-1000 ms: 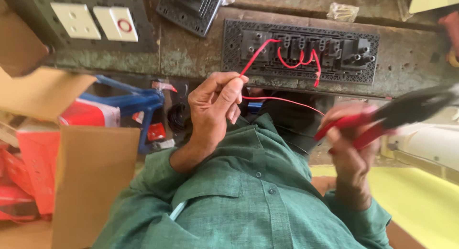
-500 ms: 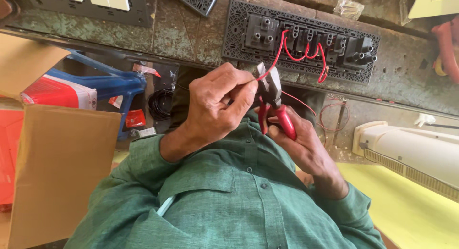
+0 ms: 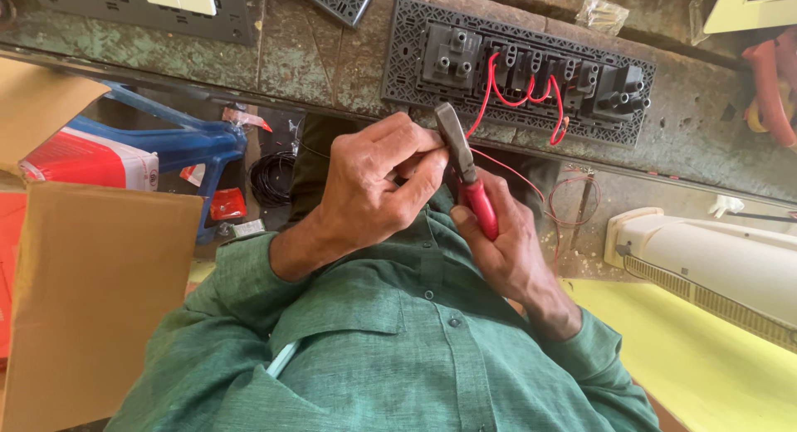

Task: The person wires an electrical switchboard by hand using a screwdriver and pliers to strip, connect, and secure red wires into terminals.

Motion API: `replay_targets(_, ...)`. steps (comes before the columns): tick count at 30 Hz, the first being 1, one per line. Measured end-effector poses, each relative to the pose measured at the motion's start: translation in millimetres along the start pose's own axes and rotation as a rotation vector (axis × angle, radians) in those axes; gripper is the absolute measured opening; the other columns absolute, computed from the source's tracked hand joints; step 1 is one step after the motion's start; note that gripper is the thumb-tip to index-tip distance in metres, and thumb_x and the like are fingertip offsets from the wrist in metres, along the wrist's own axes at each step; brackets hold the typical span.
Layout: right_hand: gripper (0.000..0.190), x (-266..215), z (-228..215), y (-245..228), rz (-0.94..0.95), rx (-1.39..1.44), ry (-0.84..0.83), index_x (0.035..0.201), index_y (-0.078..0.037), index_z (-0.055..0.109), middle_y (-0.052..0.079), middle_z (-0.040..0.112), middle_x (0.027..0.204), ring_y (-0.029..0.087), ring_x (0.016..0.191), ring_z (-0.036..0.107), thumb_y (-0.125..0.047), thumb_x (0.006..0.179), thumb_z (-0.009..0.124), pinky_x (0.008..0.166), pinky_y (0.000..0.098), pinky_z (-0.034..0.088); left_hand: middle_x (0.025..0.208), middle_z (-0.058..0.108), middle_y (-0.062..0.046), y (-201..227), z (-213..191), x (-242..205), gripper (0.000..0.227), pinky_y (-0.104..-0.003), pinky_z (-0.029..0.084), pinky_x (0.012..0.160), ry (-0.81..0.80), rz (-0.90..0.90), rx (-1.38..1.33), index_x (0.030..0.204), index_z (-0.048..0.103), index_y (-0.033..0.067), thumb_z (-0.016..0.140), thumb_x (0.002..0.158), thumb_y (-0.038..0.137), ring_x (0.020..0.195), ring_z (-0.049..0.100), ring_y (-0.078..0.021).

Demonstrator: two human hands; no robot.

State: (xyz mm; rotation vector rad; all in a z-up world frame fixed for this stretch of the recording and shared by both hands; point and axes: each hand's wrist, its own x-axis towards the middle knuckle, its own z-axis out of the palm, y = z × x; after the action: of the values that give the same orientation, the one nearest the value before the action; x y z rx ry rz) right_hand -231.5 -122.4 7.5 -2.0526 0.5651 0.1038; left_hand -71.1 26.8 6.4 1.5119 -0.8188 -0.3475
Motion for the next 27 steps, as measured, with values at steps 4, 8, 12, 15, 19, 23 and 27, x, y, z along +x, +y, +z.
replay_targets(4,0.04,0.7,8.0,8.0,0.008,0.081,0.049,0.136,-0.006,0.054,0.006,0.066,0.089,0.013,0.074,0.062,-0.019,0.1,0.064,0.072,0.0302,0.053,0.088,0.065,-0.006,-3.5,-2.9,-1.2,0.007,-0.028,0.046,0.062,0.065,0.083,0.113,0.105,0.07,0.0022,0.072,0.099,0.003,0.069,0.059,-0.0132)
replay_targets(8,0.042,-1.8,-15.7,-4.0,0.073,0.256,-0.153,0.136,-0.006,0.058,0.003,0.07,0.099,0.01,0.077,0.059,-0.019,0.096,0.06,0.072,0.0274,0.052,0.096,0.065,-0.007,-7.8,-12.7,-2.0,0.007,-0.029,0.051,0.076,0.115,0.136,0.094,0.109,0.066,0.0017,0.07,0.103,0.001,0.086,0.061,-0.0173)
replay_targets(12,0.023,-5.7,-33.6,-12.7,-0.109,0.196,-0.348,0.116,-0.006,0.066,0.004,0.066,0.103,0.012,0.092,0.062,-0.022,0.1,0.063,0.083,0.0286,0.051,0.094,0.062,0.002,-7.8,-13.2,-4.1,0.008,-0.024,0.056,0.071,0.083,-0.216,-0.539,0.116,0.063,0.0039,0.06,0.109,0.005,0.073,0.062,-0.0057)
replay_targets(15,0.054,-11.6,-46.6,-7.0,0.213,0.388,-0.47,0.141,-0.004,0.062,0.006,0.072,0.097,0.015,0.079,0.057,-0.023,0.091,0.063,0.073,0.0314,0.048,0.075,0.046,-0.006,-5.2,-13.1,0.8,0.019,-0.028,0.034,0.055,0.028,-0.127,-0.053,0.103,0.065,0.0005,0.075,0.088,-0.002,0.061,0.039,-0.0138)
replay_targets(19,0.048,-22.9,-55.4,8.5,0.056,0.595,-0.444,0.135,0.009,0.061,0.015,0.072,0.111,0.021,0.103,0.064,-0.016,0.094,0.064,0.114,0.0344,0.039,0.095,0.062,-0.005,-5.5,-14.9,16.1,0.027,-0.028,0.056,0.068,0.052,0.188,0.232,0.12,0.064,0.0047,0.071,0.095,-0.003,0.077,0.071,-0.013)
replay_targets(23,0.065,-34.9,-64.5,15.8,0.157,0.687,-0.329,0.148,0.009,0.053,0.019,0.072,0.122,0.02,0.1,0.061,-0.017,0.09,0.064,0.093,0.0371,0.048,0.111,0.068,-0.005,-4.0,-21.1,27.5,0.03,-0.031,0.058,0.071,-0.057,0.384,0.424,0.125,0.068,0.0093,0.077,0.098,0.002,0.087,0.072,-0.0209)
replay_targets(27,0.065,-29.8,-66.5,21.8,0.167,0.739,-0.312,0.151,0.005,0.047,0.016,0.069,0.124,0.022,0.11,0.065,-0.02,0.093,0.062,0.099,0.039,0.05,0.12,0.068,-0.005,-7.2,-23.5,38.7,0.039,-0.034,0.057,0.068,-0.238,0.503,0.519,0.129,0.07,0.007,0.075,0.091,0.003,0.084,0.071,-0.021)
